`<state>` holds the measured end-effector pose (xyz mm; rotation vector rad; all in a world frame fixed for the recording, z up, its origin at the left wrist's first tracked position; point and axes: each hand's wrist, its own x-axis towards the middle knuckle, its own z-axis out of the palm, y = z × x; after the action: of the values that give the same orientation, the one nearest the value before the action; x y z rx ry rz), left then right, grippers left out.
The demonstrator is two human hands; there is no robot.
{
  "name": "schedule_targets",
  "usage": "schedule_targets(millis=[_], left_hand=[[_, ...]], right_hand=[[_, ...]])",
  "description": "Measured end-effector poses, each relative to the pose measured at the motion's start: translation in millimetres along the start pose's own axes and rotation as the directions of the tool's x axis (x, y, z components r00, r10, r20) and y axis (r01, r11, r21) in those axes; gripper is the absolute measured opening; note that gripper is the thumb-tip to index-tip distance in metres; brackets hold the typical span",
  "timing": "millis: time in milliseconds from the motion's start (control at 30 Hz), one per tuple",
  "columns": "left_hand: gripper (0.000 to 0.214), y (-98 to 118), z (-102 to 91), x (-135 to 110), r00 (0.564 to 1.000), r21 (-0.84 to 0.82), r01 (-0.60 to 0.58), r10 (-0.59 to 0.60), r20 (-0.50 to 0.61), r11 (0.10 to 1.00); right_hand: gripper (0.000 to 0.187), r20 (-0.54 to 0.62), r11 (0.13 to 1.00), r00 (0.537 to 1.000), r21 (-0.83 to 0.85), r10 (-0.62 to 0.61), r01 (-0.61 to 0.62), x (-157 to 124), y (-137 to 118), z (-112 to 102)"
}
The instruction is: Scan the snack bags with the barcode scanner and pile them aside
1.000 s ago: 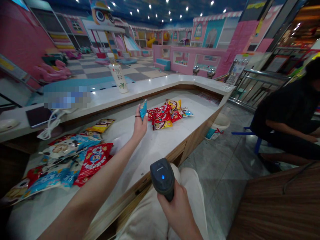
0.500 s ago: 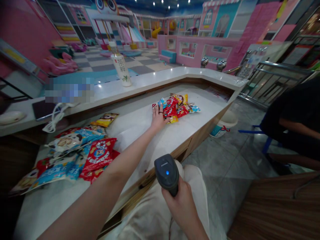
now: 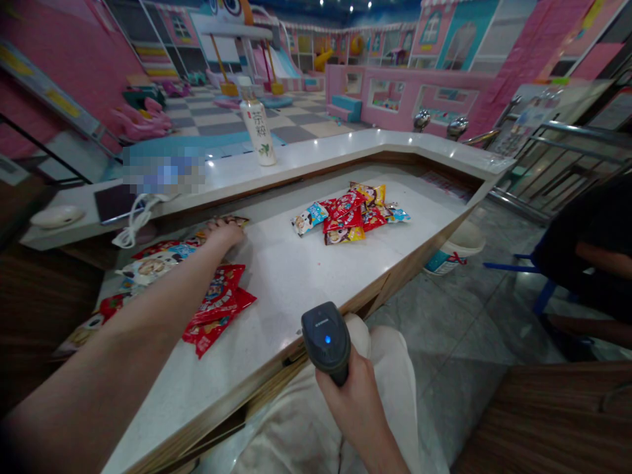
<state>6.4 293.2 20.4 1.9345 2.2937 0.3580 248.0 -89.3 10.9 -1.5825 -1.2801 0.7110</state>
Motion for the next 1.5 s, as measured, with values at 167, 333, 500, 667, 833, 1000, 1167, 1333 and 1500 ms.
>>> schedule_targets(millis=[167,333,500,667,833,1000,1167,1333,1500], left_hand=[[0.050,5,-12.0,-4,0.997,-0.283,-0.013,0.034,0.067,0.959],[0.039,47,-15.9,-42,0.991,-0.590,-0.086,0.129,0.031,0.803],[0.026,61,0.1,-136,0.875,-0.919,0.365,0.394,0.282,-0.151],[0.021,52,29.1,-200,0.781,-0.796,0.561,0.462,0.420,-0.227],[0.042,49,46.6,-211,0.782,-0.833,0.525,0.486,0.391,-0.174],[0.045,45,49.9,-209,0.760,-0.841,0.520,0.529,0.377,-0.149],[0.050,42,57.6,-207,0.755,-0.857,0.501,0.547,0.363,-0.123],[0.051,43,57.2,-207,0.747,-0.861,0.500,0.552,0.371,-0.097],[0.046,44,48.0,-211,0.735,-0.847,0.522,0.556,0.389,-0.097]], right_hand=[[0.013,0.008,0.999,1.000,-0.032,0.004,-0.004,-5,0,-3],[0.014,-0.022,0.998,0.999,-0.049,-0.037,0.035,-9,-2,-7],[0.011,-0.048,0.997,0.997,-0.060,-0.056,0.053,-13,-3,-11],[0.015,-0.045,0.998,0.998,-0.051,-0.048,0.046,-15,-6,-8],[0.020,-0.050,0.998,0.998,-0.059,-0.037,0.034,-10,-7,-4],[0.023,-0.083,0.997,0.996,-0.071,-0.038,0.032,-4,-11,-3],[0.020,-0.086,0.998,0.996,-0.067,-0.029,0.023,-3,-15,-4],[0.018,-0.079,0.997,0.996,-0.065,-0.037,0.032,-3,-15,-5],[0.018,-0.089,0.997,0.995,-0.069,-0.035,0.029,-5,-15,-7]])
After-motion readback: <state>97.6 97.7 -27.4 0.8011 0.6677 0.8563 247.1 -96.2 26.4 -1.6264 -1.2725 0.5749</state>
